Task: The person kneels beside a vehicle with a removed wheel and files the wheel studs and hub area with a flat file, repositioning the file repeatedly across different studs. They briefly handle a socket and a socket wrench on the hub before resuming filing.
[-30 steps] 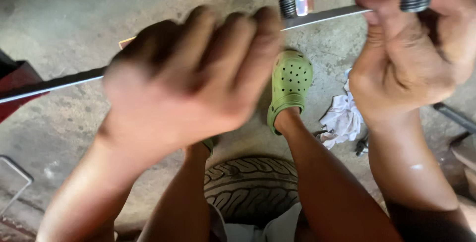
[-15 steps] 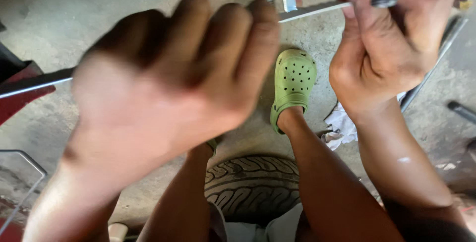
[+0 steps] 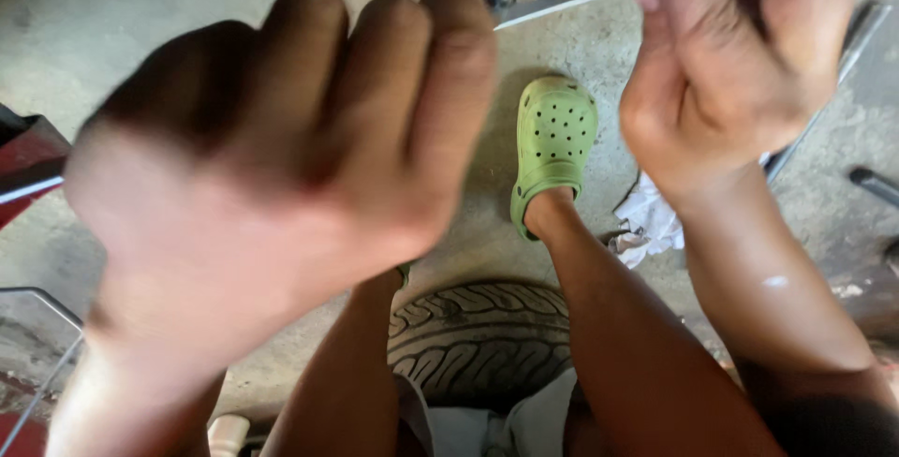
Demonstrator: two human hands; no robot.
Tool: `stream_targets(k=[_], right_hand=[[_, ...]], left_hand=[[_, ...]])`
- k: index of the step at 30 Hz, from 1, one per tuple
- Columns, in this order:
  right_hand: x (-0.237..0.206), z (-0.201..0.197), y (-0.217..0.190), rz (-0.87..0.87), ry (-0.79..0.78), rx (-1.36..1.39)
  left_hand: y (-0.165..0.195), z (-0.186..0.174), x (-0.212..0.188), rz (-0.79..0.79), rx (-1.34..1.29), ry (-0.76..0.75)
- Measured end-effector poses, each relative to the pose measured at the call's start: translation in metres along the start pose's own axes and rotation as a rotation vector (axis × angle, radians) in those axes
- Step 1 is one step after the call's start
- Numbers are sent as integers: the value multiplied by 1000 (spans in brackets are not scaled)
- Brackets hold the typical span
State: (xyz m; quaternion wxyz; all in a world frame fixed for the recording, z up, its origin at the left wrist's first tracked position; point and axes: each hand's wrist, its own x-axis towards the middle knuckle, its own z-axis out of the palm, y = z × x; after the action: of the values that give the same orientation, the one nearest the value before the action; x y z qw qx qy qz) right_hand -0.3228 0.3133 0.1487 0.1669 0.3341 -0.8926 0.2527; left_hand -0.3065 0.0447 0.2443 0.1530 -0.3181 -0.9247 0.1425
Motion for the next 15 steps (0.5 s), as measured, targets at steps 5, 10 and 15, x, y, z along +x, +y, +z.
stream_targets(k=[5, 10, 15], right_hand=[[-3, 5, 4, 105, 23, 135], [-8, 4, 5, 47, 36, 152], [-8, 7, 5, 50, 28, 184]], left_hand=[[3, 10, -10, -22, -44, 48], [6, 15, -31, -4, -38, 25], [4, 12, -23, -7, -36, 31]])
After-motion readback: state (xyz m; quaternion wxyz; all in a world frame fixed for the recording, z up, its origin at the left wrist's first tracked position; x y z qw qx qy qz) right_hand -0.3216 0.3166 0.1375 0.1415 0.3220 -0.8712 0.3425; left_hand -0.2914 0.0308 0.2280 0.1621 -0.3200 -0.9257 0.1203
